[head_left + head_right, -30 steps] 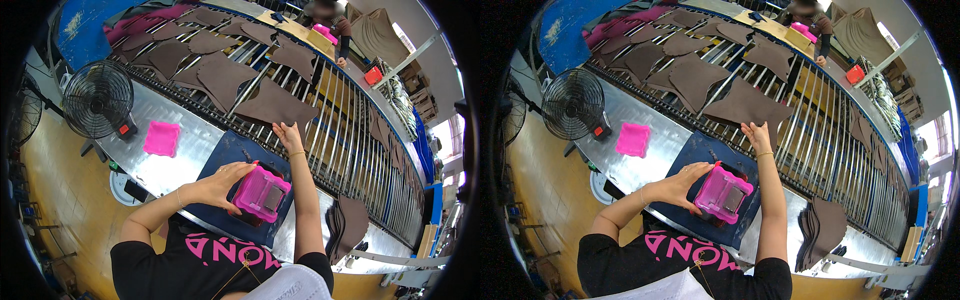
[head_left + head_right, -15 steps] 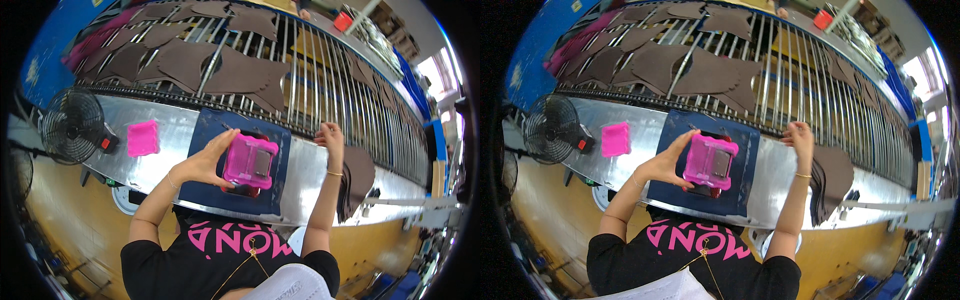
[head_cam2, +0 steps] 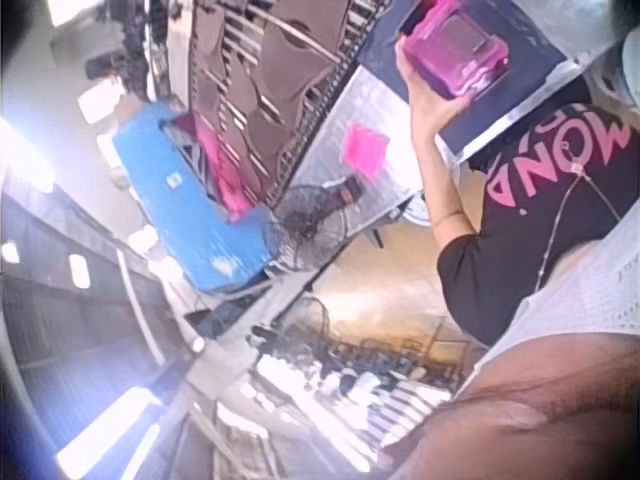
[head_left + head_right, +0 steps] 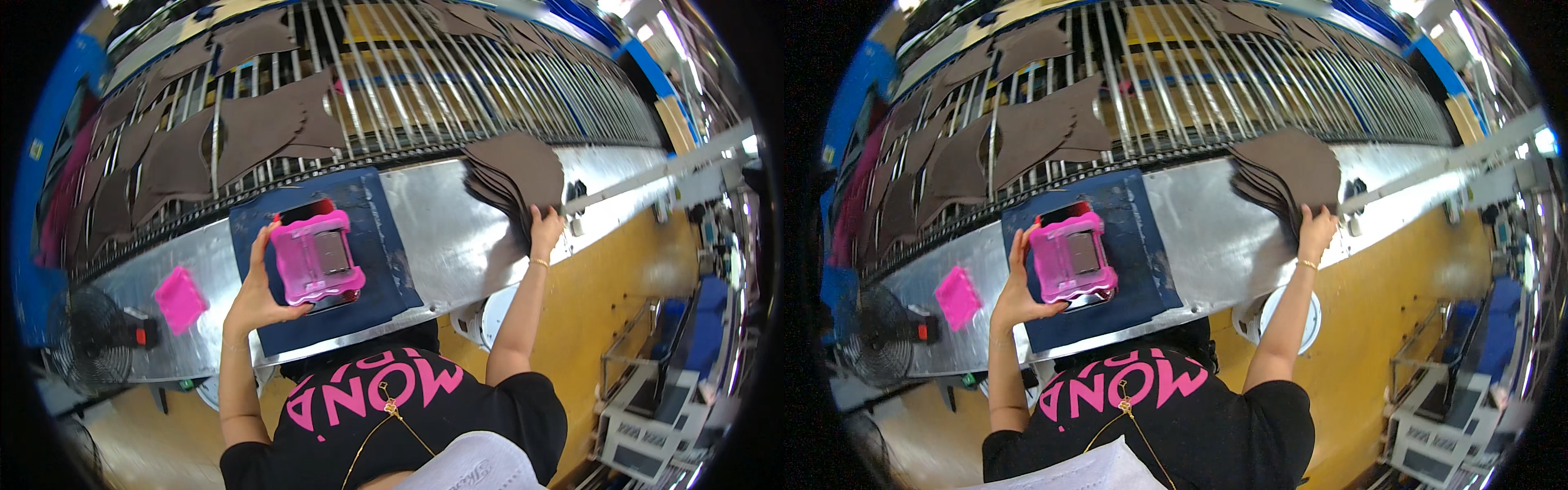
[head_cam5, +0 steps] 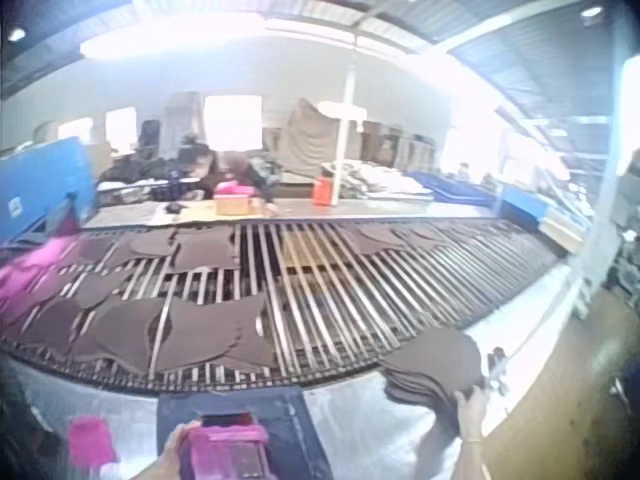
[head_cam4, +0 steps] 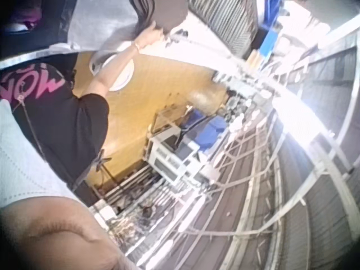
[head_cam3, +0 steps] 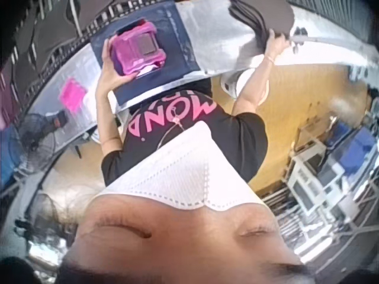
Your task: The person picks brown fabric pieces from a conveyor belt and places them into a pink plastic container on the table. They repeatedly handle the pieces, stacking them in the container.
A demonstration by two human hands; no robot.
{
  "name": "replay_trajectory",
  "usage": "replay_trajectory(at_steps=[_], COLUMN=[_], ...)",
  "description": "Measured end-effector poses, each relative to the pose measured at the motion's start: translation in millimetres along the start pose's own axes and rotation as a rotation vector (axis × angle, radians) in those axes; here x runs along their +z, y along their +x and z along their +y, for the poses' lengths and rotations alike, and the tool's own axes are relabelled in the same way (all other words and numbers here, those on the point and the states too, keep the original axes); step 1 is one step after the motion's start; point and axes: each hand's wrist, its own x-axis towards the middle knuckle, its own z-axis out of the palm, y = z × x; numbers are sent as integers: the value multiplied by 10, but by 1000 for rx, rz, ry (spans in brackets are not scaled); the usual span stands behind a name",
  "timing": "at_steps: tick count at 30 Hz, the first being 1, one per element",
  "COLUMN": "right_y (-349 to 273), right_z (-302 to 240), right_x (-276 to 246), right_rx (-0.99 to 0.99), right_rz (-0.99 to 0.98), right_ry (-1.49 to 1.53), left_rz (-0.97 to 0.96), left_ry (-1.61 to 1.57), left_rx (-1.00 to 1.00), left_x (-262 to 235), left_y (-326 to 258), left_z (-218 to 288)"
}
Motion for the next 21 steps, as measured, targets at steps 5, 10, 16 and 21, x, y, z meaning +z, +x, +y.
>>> replay_trajectory(at_steps=[5,10,16,21], right_y=[32,-38,80,-54], right_z=[-61,-349,-360,-822], right_x=[-105,-253,-170,-706], right_rx=[206,137,192,-236], right_rz=[-52,-8,-173,61], right_ry=[-13,-248,-104,429], left_rz=[-24,117,236,353], left_ry=[-29,-45,-50,-94], left_rx=[76,73,98,119], left_x=[28,-57,-227,-346], left_y=[35,-75,-138,33], left_z=[-49,-19,70,223])
